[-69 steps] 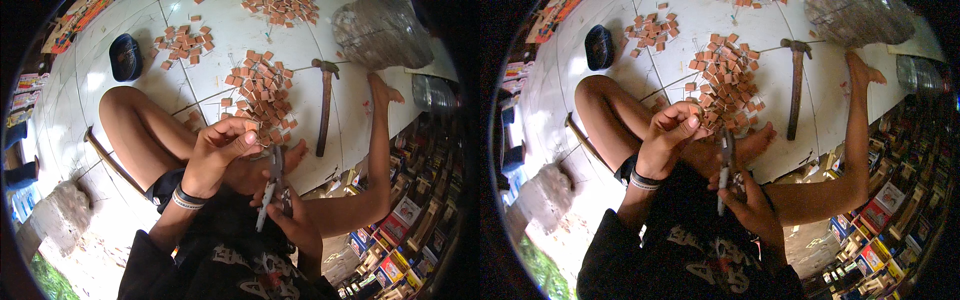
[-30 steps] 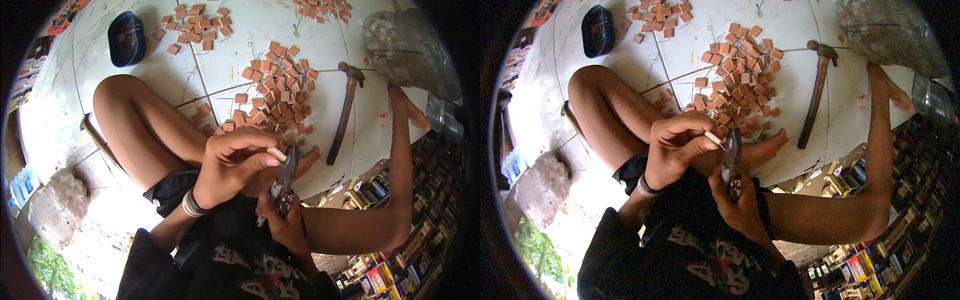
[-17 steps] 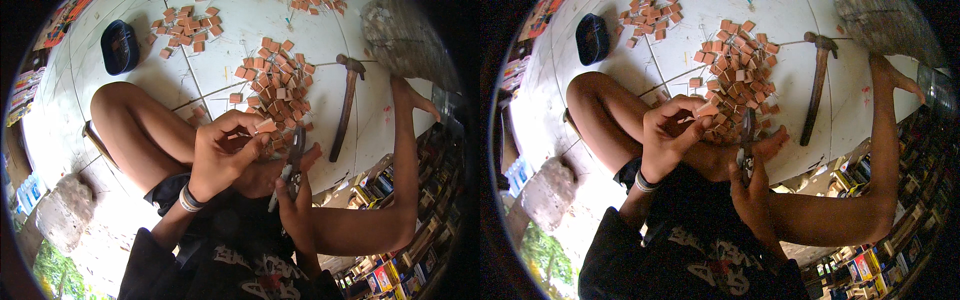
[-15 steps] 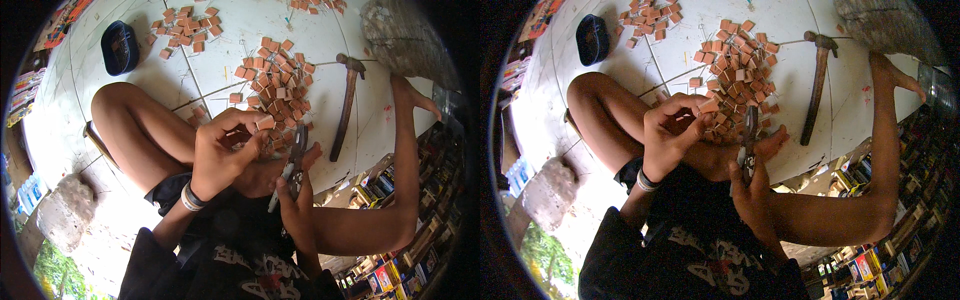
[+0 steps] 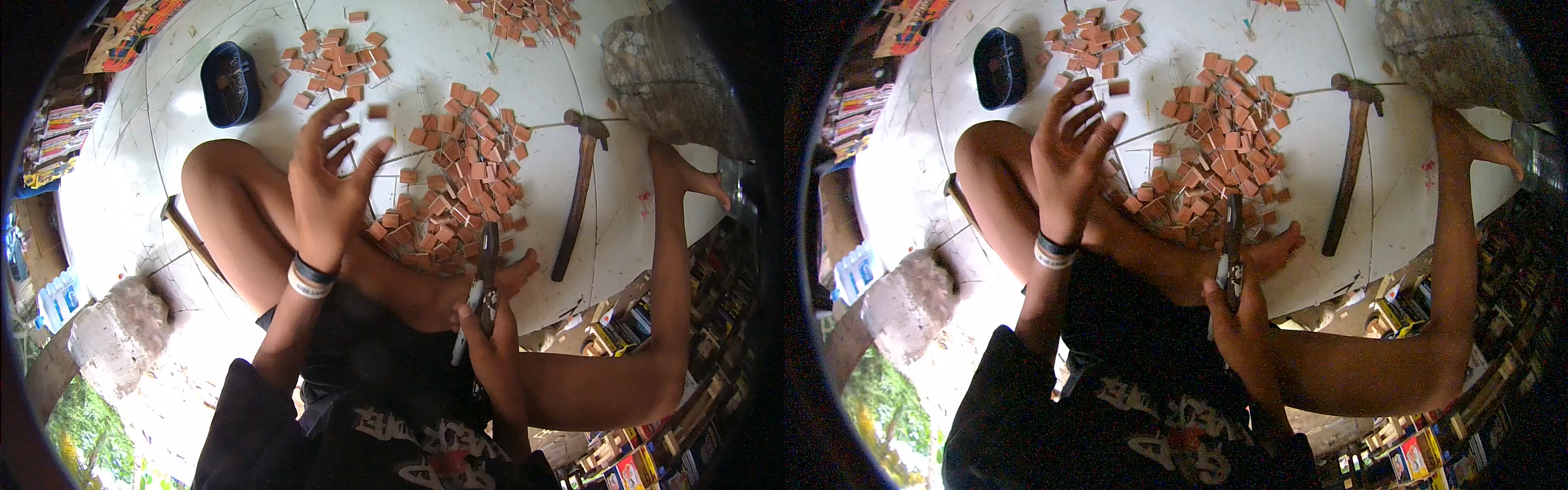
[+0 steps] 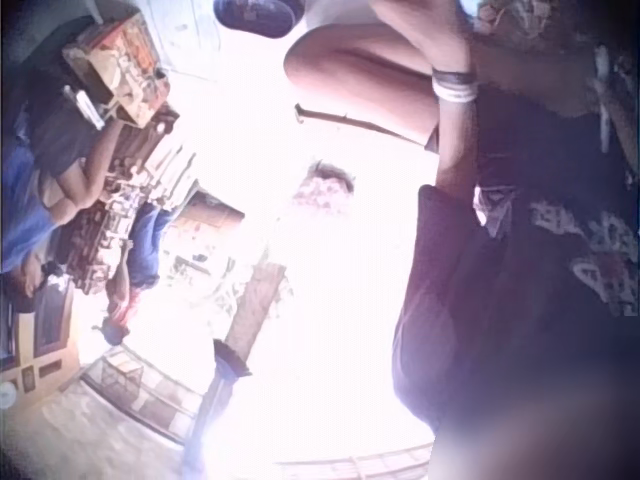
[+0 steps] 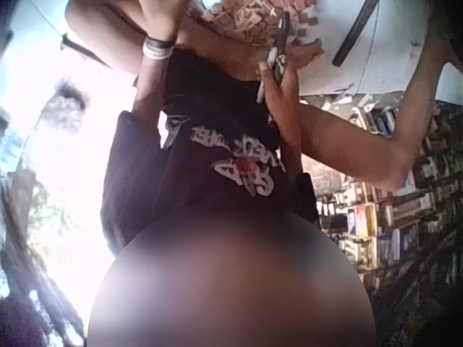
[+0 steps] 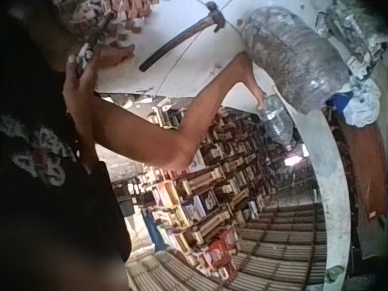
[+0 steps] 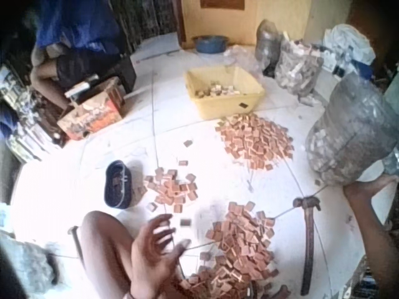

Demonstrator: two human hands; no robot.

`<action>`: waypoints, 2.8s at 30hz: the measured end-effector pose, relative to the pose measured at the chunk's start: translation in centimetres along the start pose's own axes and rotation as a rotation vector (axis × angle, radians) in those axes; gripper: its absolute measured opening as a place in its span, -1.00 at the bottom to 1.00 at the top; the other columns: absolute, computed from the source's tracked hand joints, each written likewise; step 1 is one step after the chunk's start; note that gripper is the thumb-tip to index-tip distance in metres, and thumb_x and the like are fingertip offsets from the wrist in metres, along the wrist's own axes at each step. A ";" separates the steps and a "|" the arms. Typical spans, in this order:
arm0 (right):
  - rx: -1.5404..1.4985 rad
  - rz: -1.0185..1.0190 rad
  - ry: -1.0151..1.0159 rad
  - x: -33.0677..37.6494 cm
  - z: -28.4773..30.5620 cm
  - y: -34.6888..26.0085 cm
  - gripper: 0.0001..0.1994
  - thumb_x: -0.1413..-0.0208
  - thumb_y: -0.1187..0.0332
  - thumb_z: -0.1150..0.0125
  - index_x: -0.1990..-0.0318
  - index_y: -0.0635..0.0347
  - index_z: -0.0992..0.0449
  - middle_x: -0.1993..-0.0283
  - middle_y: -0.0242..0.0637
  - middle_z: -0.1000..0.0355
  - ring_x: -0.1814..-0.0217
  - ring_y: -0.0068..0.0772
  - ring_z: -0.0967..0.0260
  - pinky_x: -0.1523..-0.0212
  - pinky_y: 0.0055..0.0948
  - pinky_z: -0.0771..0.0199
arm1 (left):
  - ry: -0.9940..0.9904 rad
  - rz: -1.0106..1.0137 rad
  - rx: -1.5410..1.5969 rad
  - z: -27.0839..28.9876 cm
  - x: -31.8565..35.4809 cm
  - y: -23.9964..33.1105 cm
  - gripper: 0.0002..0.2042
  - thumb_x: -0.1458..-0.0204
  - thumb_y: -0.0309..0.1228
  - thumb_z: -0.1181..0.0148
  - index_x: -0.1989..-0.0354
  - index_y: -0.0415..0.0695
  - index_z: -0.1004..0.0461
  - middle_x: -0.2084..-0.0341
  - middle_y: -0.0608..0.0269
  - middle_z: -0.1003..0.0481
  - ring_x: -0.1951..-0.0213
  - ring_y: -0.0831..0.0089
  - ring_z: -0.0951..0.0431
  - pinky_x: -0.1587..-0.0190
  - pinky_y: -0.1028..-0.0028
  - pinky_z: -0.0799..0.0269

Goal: The person sits on the floor and uses pliers to trim small rectangular wooden pieces one by one. They pick up each piece, adjust it in the pliers, and trim the edges before placing it back on the floor. A hammer and a pile of similar pieces are visible nearby.

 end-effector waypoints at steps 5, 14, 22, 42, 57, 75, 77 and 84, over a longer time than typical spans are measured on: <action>-0.032 0.014 -0.029 -0.1 -0.3 -0.6 -0.53 -0.41 0.18 -0.15 -0.33 0.23 -0.30 0.13 -0.30 -0.37 0.12 -0.41 -0.34 0.03 -0.33 -0.42 | -0.043 -0.037 -0.278 0.8 -2.6 -2.3 -0.73 -0.02 -0.52 -0.42 0.08 -0.23 -0.62 0.10 0.04 -0.63 0.12 0.21 -0.69 0.04 0.31 -0.61; 0.032 0.140 -0.067 -0.1 -0.8 -2.3 -0.52 -0.43 0.23 -0.11 -0.39 0.20 -0.26 0.06 -0.23 -0.40 0.07 -0.36 -0.37 -0.04 -0.30 -0.43 | -0.232 -0.244 -0.551 -6.5 -2.0 -3.6 -0.81 -0.03 -0.56 -0.37 0.16 -0.27 -0.64 0.20 0.02 -0.67 0.21 0.20 -0.73 0.13 0.31 -0.61; 0.083 0.199 -0.038 0.0 -0.8 -2.8 -0.53 -0.41 0.33 -0.11 -0.40 0.21 -0.27 0.03 -0.25 -0.43 0.05 -0.44 -0.41 -0.06 -0.38 -0.45 | -0.378 -0.051 -0.250 -3.8 0.6 0.1 -0.85 -0.20 -0.55 -0.30 0.10 -0.32 -0.62 0.24 0.10 -0.71 0.18 0.43 -0.73 0.07 0.44 -0.64; 0.331 0.308 0.025 1.9 -1.0 -4.8 -0.57 -0.43 0.32 -0.09 -0.35 0.24 -0.24 -0.18 -0.01 -0.45 -0.21 -0.15 -0.45 -0.25 -0.23 -0.37 | -0.521 -0.150 -0.108 -3.3 6.1 4.6 -0.74 0.01 -0.64 -0.28 0.11 -0.27 -0.69 0.20 0.11 -0.62 0.14 0.36 -0.62 0.05 0.45 -0.55; 0.031 0.146 -0.124 2.7 -2.4 -4.9 -0.48 -0.44 0.20 -0.07 -0.38 0.35 -0.16 -0.23 0.16 -0.35 -0.28 0.00 -0.37 -0.33 -0.11 -0.29 | -0.274 0.120 0.363 -5.1 9.0 2.3 -0.84 -0.23 -0.67 -0.21 0.05 -0.37 -0.59 0.10 0.13 -0.62 0.12 0.50 -0.61 0.02 0.53 -0.52; 0.031 0.301 -0.116 2.8 -3.1 -5.5 -0.47 -0.44 0.31 -0.10 -0.44 0.28 -0.13 0.18 -0.36 -0.37 0.25 -0.63 -0.29 0.23 -0.54 -0.36 | -0.087 -0.069 0.206 -4.3 9.7 3.0 -0.82 -0.16 -0.66 -0.25 0.06 -0.37 -0.57 0.19 0.10 -0.64 0.22 0.47 -0.65 0.16 0.54 -0.56; 0.021 0.308 -0.112 2.8 -3.0 -5.6 -0.48 -0.44 0.32 -0.10 -0.44 0.27 -0.13 0.16 -0.32 -0.38 0.24 -0.61 -0.30 0.21 -0.50 -0.38 | -0.083 -0.045 0.222 -4.3 9.8 2.9 -0.82 -0.16 -0.67 -0.26 0.06 -0.37 -0.57 0.18 0.11 -0.64 0.20 0.44 -0.66 0.12 0.51 -0.56; -0.139 0.012 -0.233 2.5 -3.4 -4.4 -0.39 -0.27 0.50 -0.20 -0.41 0.35 -0.10 -0.09 0.22 -0.40 -0.11 0.23 -0.48 -0.11 -0.03 -0.47 | -0.108 0.008 0.436 -3.9 8.9 2.9 -0.86 -0.16 -0.67 -0.26 0.12 -0.36 -0.64 0.13 0.06 -0.68 0.09 0.36 -0.66 -0.07 0.39 -0.51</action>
Point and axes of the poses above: each hand's wrist, its own x-axis away from the middle knuckle, its own z-axis out of the back of the hand, y = z × x, the point moved 6 cm from there along -x, towards the middle knuckle
